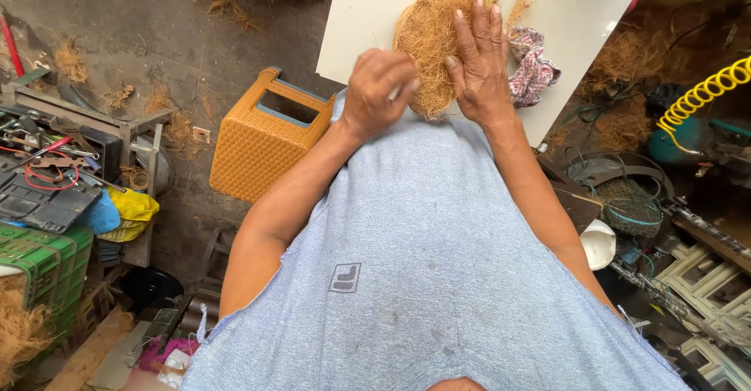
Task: The person holds a coconut husk and sprays it with a paint gun, then uses a hair dryer to dry the surface. Finally, the person uses a utility knife to trim the edges of the husk.
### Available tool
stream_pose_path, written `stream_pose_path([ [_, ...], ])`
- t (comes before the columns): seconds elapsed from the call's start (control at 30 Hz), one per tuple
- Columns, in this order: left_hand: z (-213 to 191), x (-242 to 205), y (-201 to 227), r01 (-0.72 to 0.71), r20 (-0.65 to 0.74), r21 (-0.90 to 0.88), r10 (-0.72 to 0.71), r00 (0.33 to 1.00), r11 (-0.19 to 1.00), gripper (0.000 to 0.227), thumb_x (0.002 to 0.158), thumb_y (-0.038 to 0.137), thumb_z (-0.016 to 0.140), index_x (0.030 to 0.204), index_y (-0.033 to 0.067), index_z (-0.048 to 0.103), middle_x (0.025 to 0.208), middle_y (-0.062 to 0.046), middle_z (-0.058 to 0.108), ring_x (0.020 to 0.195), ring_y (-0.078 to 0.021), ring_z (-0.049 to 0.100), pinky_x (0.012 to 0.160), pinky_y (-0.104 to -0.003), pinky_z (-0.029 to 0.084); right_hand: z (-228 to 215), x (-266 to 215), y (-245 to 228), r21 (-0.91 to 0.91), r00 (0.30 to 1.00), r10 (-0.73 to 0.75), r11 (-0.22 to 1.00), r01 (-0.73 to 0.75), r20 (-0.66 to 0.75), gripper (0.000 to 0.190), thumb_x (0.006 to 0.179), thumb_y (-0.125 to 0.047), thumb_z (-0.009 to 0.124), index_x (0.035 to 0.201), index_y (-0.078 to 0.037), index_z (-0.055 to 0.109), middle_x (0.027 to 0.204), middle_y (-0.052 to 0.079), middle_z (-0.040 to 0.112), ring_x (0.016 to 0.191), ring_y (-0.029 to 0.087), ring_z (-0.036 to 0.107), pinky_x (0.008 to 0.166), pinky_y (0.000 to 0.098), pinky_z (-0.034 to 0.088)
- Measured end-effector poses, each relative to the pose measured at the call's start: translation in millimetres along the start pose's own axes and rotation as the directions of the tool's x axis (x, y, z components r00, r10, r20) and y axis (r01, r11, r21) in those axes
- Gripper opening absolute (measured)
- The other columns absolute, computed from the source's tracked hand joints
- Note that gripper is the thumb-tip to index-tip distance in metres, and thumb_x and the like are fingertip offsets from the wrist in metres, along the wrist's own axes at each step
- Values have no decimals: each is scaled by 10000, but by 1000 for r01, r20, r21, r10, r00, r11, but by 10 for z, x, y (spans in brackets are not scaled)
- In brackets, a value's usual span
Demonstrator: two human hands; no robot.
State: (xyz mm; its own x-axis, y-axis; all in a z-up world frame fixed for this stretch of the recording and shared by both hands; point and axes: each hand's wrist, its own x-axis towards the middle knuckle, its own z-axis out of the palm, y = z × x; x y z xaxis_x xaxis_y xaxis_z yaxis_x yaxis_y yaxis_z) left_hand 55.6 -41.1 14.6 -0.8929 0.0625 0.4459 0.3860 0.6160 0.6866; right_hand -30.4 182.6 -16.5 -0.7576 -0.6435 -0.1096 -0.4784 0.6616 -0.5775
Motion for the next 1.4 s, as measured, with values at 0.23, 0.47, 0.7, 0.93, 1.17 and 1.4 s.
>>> stream_pose_path([
  [0.23, 270, 100, -310, 302, -36, 213, -302, 953, 929, 176, 952, 300, 735, 1000, 138, 683, 1383, -86, 542, 1288, -323, 525, 1050, -528, 441, 6, -4, -39, -53, 1000, -6, 999, 7, 16, 567, 1236, -454, 393, 1722, -336, 127, 1765, -8, -67, 1639, 318, -78, 1326, 672, 48],
  [0.47, 269, 208, -270, 631, -2, -136, -637, 771, 764, 70, 893, 221, 692, 869, 167, 655, 1304, -133, 642, 1276, -318, 563, 1117, -534, 427, 52, -2, -54, -121, 999, -48, 991, 47, 0, 579, 1253, -355, 456, 1722, -357, 117, 1764, -18, -88, 1642, 297, -86, 1330, 675, 57],
  [0.7, 152, 187, -313, 713, -5, -293, -747, 665, 637, 26, 903, 185, 645, 886, 177, 627, 1194, -86, 670, 1123, -228, 651, 897, -428, 543, 41, -9, -22, -104, 998, -63, 993, 59, -29, 547, 1243, -353, 462, 1715, -324, 188, 1766, 15, -18, 1638, 335, -40, 1320, 682, 90],
  [0.93, 209, 186, -281, 683, 22, -299, -710, 703, 667, 136, 979, 210, 569, 1102, 154, 560, 1083, -25, 649, 999, -203, 659, 775, -333, 553, 22, -30, -1, -23, 995, -66, 998, 64, -80, 549, 1229, -293, 496, 1709, -301, 232, 1767, 10, 3, 1644, 286, -44, 1337, 633, 36],
  [1.17, 215, 14, -278, 687, 101, -525, -765, 636, 502, 589, 1009, 517, 483, 1394, 80, 568, 1418, -153, 620, 1332, -275, 590, 1126, -419, 498, -111, -62, -66, 355, 905, 216, 932, -78, -368, 507, 1082, -200, 481, 1577, -163, 383, 1693, 80, 275, 1606, 304, 250, 1359, 574, 205],
  [1.4, 195, -131, -282, 774, 334, -581, -793, 509, 253, 924, 898, 706, 545, 1589, 131, 335, 1641, -215, 377, 1529, -323, 378, 1225, -509, 339, -62, -134, 6, 814, 853, 513, 453, -364, 96, 655, 1068, -476, 491, 1570, -103, 296, 1645, 204, 247, 1495, 381, 351, 1101, 523, 515],
])
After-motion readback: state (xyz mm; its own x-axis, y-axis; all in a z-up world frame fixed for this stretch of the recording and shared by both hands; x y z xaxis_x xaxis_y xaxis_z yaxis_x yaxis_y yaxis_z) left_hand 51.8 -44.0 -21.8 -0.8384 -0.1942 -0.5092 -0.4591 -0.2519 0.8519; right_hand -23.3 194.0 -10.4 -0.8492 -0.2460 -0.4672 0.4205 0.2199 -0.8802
